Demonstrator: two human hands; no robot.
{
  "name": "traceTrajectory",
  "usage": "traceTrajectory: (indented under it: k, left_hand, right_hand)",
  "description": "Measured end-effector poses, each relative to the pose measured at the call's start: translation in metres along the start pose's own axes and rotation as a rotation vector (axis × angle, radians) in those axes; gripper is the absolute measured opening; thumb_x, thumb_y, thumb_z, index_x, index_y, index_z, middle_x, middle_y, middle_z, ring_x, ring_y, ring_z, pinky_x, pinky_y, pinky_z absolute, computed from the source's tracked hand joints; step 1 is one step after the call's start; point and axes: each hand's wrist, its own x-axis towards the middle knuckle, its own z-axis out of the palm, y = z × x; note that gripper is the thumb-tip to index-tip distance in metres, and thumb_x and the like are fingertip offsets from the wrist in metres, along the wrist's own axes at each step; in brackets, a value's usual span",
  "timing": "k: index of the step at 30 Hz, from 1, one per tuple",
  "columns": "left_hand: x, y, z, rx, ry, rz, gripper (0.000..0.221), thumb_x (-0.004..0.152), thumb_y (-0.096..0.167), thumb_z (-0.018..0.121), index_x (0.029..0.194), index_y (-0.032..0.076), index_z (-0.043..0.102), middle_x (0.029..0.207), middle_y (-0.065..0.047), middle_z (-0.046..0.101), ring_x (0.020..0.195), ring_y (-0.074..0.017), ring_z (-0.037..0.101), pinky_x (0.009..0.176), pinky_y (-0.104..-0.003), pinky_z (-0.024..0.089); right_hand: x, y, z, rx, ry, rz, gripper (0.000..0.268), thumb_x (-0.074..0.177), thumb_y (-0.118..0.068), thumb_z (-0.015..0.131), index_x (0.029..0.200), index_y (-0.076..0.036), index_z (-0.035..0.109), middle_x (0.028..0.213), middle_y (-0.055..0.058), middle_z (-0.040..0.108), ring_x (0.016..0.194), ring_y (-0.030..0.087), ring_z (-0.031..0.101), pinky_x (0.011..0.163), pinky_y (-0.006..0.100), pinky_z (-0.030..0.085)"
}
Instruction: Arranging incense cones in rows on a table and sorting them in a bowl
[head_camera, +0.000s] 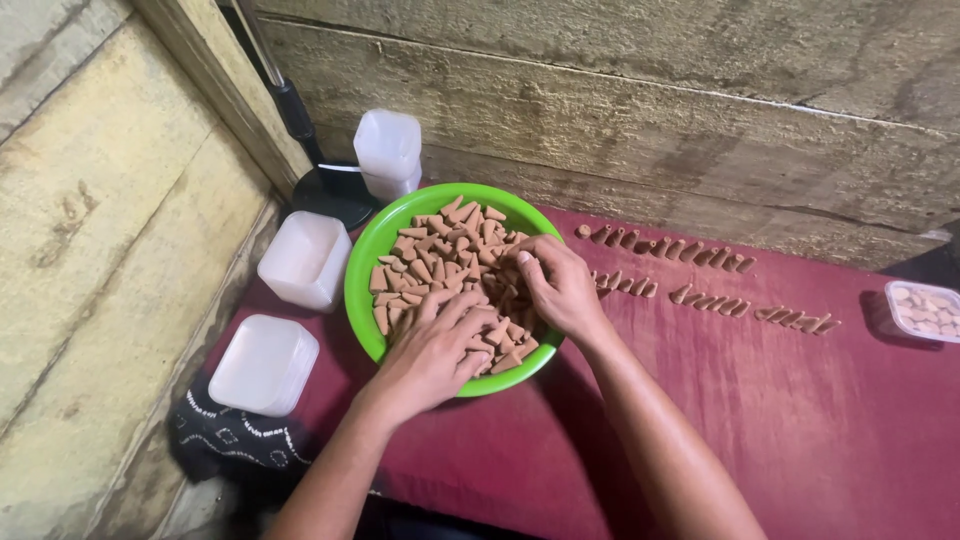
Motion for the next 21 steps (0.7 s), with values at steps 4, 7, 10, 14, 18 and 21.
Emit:
traceTrajectory:
  k: [4, 7, 10, 14, 18, 21]
  left_hand:
    - [-0.004, -0.016, -0.012, -0.080, -0.031, -0.048, 0.032, 0.090, 0.019, 0.067, 0.122, 0.021, 0.068, 0.134, -0.006, 0.063, 0.131, -0.0339, 0.051, 0.102, -0.053, 0.041]
    - [-0.001, -0.049, -0.010, 0.007, 0.017, -0.130, 0.029, 0.094, 0.017, 0.062, 0.121, 0.019, 0.069, 0.134, -0.008, 0.062, 0.132, -0.0318, 0.050, 0.105, -0.055, 0.041]
    - [0.001, -0.086, -0.001, 0.161, 0.133, -0.134, 0.037, 0.094, 0.013, 0.062, 0.129, 0.023, 0.066, 0.131, -0.005, 0.062, 0.128, -0.0302, 0.055, 0.098, -0.050, 0.048]
    - [0.015, -0.112, 0.005, 0.193, 0.225, -0.179, 0.038, 0.088, 0.022, 0.070, 0.125, 0.025, 0.065, 0.136, -0.006, 0.057, 0.124, -0.0334, 0.057, 0.098, -0.049, 0.049]
    - [0.021, -0.105, -0.008, 0.069, 0.220, -0.127, 0.056, 0.085, 0.010, 0.066, 0.139, 0.022, 0.058, 0.140, -0.011, 0.054, 0.124, -0.0388, 0.060, 0.100, -0.050, 0.050]
    - [0.024, -0.102, -0.010, 0.088, 0.196, -0.125, 0.060, 0.086, 0.006, 0.058, 0.143, 0.024, 0.057, 0.142, -0.009, 0.054, 0.121, -0.0378, 0.060, 0.098, -0.050, 0.050]
  right_hand:
    - [-0.001, 0.001, -0.001, -0.001, -0.011, -0.018, 0.016, 0.103, -0.018, 0.059, 0.104, -0.012, 0.074, 0.094, 0.019, 0.069, 0.092, 0.044, 0.068, 0.079, 0.052, 0.054]
    - [0.000, 0.004, -0.001, 0.003, -0.017, -0.023, 0.016, 0.103, -0.019, 0.059, 0.104, -0.012, 0.073, 0.093, 0.018, 0.069, 0.091, 0.042, 0.069, 0.079, 0.051, 0.054]
    - [0.000, 0.003, 0.000, -0.008, -0.026, -0.033, 0.015, 0.103, -0.019, 0.060, 0.103, -0.012, 0.073, 0.093, 0.018, 0.068, 0.090, 0.042, 0.068, 0.077, 0.050, 0.054]
    - [0.001, 0.000, 0.000, -0.021, -0.017, -0.036, 0.014, 0.102, -0.020, 0.061, 0.102, -0.013, 0.073, 0.092, 0.015, 0.068, 0.088, 0.039, 0.068, 0.076, 0.048, 0.054]
    - [0.000, -0.002, 0.000, -0.040, -0.018, -0.035, 0.013, 0.102, -0.021, 0.062, 0.102, -0.013, 0.073, 0.092, 0.014, 0.068, 0.086, 0.039, 0.068, 0.074, 0.047, 0.054]
    - [0.001, -0.005, 0.000, -0.032, -0.039, -0.036, 0.013, 0.102, -0.021, 0.061, 0.102, -0.012, 0.072, 0.091, 0.016, 0.067, 0.085, 0.041, 0.067, 0.073, 0.049, 0.054]
